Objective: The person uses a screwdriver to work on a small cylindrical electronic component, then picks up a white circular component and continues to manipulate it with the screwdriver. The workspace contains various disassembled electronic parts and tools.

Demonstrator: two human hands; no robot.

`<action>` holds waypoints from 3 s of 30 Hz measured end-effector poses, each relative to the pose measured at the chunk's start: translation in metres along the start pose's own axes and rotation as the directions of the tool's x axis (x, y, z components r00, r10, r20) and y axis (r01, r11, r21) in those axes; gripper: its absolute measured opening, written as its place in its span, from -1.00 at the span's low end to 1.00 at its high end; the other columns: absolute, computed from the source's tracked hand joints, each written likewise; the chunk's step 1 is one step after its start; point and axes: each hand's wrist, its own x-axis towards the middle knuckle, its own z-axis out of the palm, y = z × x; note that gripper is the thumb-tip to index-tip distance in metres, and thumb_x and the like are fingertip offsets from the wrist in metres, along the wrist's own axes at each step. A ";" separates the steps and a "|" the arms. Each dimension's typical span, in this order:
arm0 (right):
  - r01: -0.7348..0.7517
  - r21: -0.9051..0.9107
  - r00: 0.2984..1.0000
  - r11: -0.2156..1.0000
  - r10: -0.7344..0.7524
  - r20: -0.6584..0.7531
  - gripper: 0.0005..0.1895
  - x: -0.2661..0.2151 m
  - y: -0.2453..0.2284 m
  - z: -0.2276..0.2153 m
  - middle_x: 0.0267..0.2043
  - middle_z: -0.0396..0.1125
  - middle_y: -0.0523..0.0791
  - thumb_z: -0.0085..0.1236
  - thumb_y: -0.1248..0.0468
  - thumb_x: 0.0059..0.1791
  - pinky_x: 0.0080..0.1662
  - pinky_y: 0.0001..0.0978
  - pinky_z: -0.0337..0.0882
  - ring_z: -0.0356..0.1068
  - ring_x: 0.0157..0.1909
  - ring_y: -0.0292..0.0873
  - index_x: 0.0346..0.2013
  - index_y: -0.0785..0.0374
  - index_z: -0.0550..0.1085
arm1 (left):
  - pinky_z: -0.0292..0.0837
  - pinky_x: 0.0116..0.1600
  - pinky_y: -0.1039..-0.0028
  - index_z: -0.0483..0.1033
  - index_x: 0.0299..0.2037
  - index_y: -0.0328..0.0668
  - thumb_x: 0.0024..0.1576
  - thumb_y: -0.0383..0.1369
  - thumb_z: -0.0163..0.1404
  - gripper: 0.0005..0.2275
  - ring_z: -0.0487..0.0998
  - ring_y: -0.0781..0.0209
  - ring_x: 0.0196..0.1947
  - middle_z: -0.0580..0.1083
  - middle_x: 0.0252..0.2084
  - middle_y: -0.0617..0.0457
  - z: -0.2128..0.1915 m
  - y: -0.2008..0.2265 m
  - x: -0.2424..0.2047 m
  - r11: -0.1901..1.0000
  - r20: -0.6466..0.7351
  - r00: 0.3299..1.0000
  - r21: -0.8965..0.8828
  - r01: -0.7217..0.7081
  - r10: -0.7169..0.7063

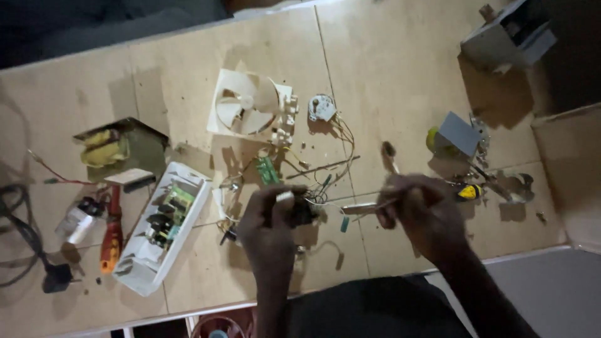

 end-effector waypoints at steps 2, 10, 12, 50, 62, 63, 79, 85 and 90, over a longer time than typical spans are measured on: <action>-0.089 0.111 0.993 0.990 0.097 -0.067 -0.77 0.005 0.008 0.011 -0.33 0.31 -0.09 -0.07 0.15 0.21 -0.44 -0.48 0.41 0.35 -0.42 -0.24 -0.17 0.19 0.48 | 0.78 -0.35 0.38 0.57 -0.15 -0.27 0.20 -0.57 -0.08 -0.85 0.71 0.10 -0.38 0.66 -0.25 -0.15 0.007 0.000 0.004 0.994 -0.014 0.995 -0.043 0.103 -0.104; -0.128 0.336 0.979 0.933 0.173 -0.107 -0.77 0.037 0.016 0.032 0.00 0.31 0.07 -0.19 0.13 0.25 -0.08 -0.25 0.54 0.48 -0.11 0.01 -0.16 0.16 0.37 | 0.65 -0.18 0.50 0.58 -0.14 -0.25 0.14 -0.58 0.03 -0.86 0.73 0.17 -0.16 0.68 -0.20 -0.10 0.017 -0.004 0.016 0.996 0.037 0.997 -0.049 0.068 -0.066; -0.142 0.297 0.977 0.944 0.182 -0.112 -0.74 0.042 0.018 0.032 -0.05 0.38 0.21 -0.22 0.10 0.25 -0.03 -0.21 0.58 0.50 -0.08 0.08 -0.16 0.20 0.32 | 0.56 -0.52 0.54 0.56 -0.16 -0.17 0.13 -0.62 0.04 -0.84 0.65 0.28 -0.40 0.65 -0.29 -0.04 0.019 -0.009 0.017 0.987 0.005 0.989 -0.065 0.145 -0.145; 0.019 -0.127 0.999 0.992 -0.022 -0.027 -0.78 0.033 0.015 0.035 -0.10 0.40 0.08 0.12 0.55 0.01 0.00 -0.19 0.71 0.54 -0.04 0.00 -0.18 0.20 0.36 | 0.70 0.09 0.18 0.45 -0.27 -0.26 -0.01 -0.81 0.02 -0.75 0.70 -0.21 0.01 0.63 -0.17 -0.26 0.016 -0.022 0.015 0.948 0.094 0.995 -0.319 0.001 0.031; 0.042 -0.029 0.998 0.999 -0.041 0.052 -0.82 0.031 0.012 0.032 -0.02 0.41 0.14 0.09 0.53 0.02 0.12 -0.19 0.66 0.53 0.09 0.09 -0.12 0.29 0.43 | 0.64 0.21 0.03 0.44 -0.36 -0.24 0.14 -0.64 0.05 -0.88 0.65 -0.29 0.09 0.61 -0.12 -0.30 0.012 -0.024 0.013 0.950 0.133 0.983 -0.299 -0.083 0.128; 0.036 -0.058 0.998 0.998 -0.032 0.061 -0.87 0.031 0.012 0.031 -0.02 0.43 0.15 0.12 0.50 0.03 0.14 -0.20 0.66 0.53 0.09 0.08 -0.15 0.29 0.44 | 0.63 0.21 0.08 0.45 -0.37 -0.25 0.16 -0.63 0.04 -0.88 0.66 -0.25 0.07 0.61 -0.13 -0.30 0.012 -0.023 0.013 0.957 0.134 0.982 -0.275 -0.089 0.130; 0.220 -0.188 0.976 0.957 -0.214 0.050 -0.99 0.018 0.029 0.040 -0.07 0.43 0.12 0.11 0.42 0.05 0.00 -0.32 0.70 0.54 0.01 -0.01 -0.26 0.29 0.45 | 0.73 0.10 0.25 0.46 -0.16 -0.25 -0.06 -0.69 0.23 -0.69 0.67 -0.09 0.10 0.64 -0.10 -0.24 0.017 -0.006 0.002 0.954 0.114 0.993 -0.292 0.068 -0.036; 0.076 -0.409 0.997 0.909 -0.072 0.026 -0.77 0.016 0.014 0.048 -0.18 0.49 0.02 0.29 0.46 -0.08 -0.04 -0.31 0.68 0.59 -0.12 -0.09 -0.36 0.18 0.38 | 0.71 0.00 0.38 0.40 -0.08 -0.30 0.02 -0.76 0.01 -0.71 0.71 -0.09 0.09 0.67 -0.18 -0.23 0.015 -0.008 -0.004 0.962 0.069 0.990 -0.235 0.139 -0.126; -0.207 -0.074 0.978 0.976 0.206 -0.021 -0.69 0.003 0.026 0.040 -0.29 0.53 0.04 0.34 0.54 -0.18 0.09 0.11 0.65 0.59 0.09 0.25 -0.49 0.14 0.37 | 0.70 0.08 0.39 0.38 -0.03 -0.32 0.08 -0.70 -0.04 -0.73 0.72 -0.02 0.06 0.64 0.02 -0.30 0.009 -0.011 -0.004 0.968 0.103 0.982 -0.179 0.178 -0.161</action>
